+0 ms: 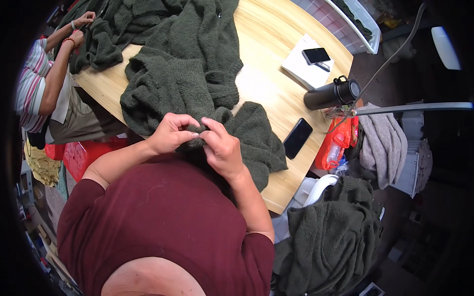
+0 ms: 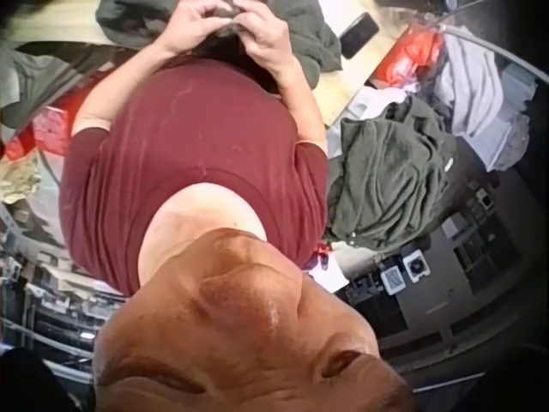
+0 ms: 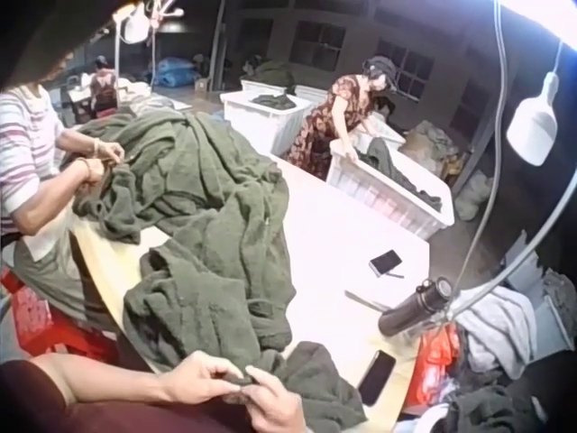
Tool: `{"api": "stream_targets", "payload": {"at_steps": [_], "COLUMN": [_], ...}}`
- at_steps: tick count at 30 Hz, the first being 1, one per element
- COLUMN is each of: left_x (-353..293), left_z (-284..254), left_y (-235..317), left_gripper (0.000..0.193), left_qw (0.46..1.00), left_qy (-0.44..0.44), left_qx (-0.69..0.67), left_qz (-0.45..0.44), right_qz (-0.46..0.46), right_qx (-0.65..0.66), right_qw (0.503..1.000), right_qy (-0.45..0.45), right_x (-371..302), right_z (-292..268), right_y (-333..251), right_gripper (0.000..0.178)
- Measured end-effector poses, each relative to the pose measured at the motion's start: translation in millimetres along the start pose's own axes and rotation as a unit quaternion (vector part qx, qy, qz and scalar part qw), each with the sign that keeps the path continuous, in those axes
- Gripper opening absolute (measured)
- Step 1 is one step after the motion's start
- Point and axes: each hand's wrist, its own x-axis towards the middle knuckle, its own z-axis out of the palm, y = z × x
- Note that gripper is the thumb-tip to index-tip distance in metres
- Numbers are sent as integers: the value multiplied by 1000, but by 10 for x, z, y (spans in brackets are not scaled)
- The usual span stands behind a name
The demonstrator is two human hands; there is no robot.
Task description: Inspecting green garments for quality and imperfections on a factory work table.
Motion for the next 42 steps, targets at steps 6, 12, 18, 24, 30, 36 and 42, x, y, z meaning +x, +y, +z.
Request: {"api": "stream_targets", "payload": {"at_steps": [6, 12, 18, 24, 30, 36, 42], "left_x": [-44, -27, 42, 58, 215, 236, 155], "left_z": [46, -14, 15, 37, -63, -101, -41], "left_y": [5, -97, -164, -182, -141, -130, 38], "left_gripper": [15, 20, 19, 15, 11, 6, 10], "left_qw": [965, 878, 804, 796, 906, 971, 983], "left_qy": [62, 52, 122, 134, 73, 25, -83], "left_qx": [194, 341, 424, 444, 303, 180, 125], "left_qz": [167, 333, 399, 390, 287, 156, 107], "right_qz": [185, 258, 275, 139, 193, 300, 20], "right_qx": [135, 145, 82, -44, 144, 108, -151], "right_qw": [972, 948, 958, 979, 942, 923, 988], "right_qy": [-59, -120, 7, 141, 234, 215, -1], "right_x": [7, -10, -32, 24, -96, -225, 90], "right_z": [-21, 76, 285, 439, 137, -195, -189], "right_y": [-15, 149, 97, 177, 35, 260, -55], "right_gripper": [18, 13, 10, 15, 15, 26, 42]}}
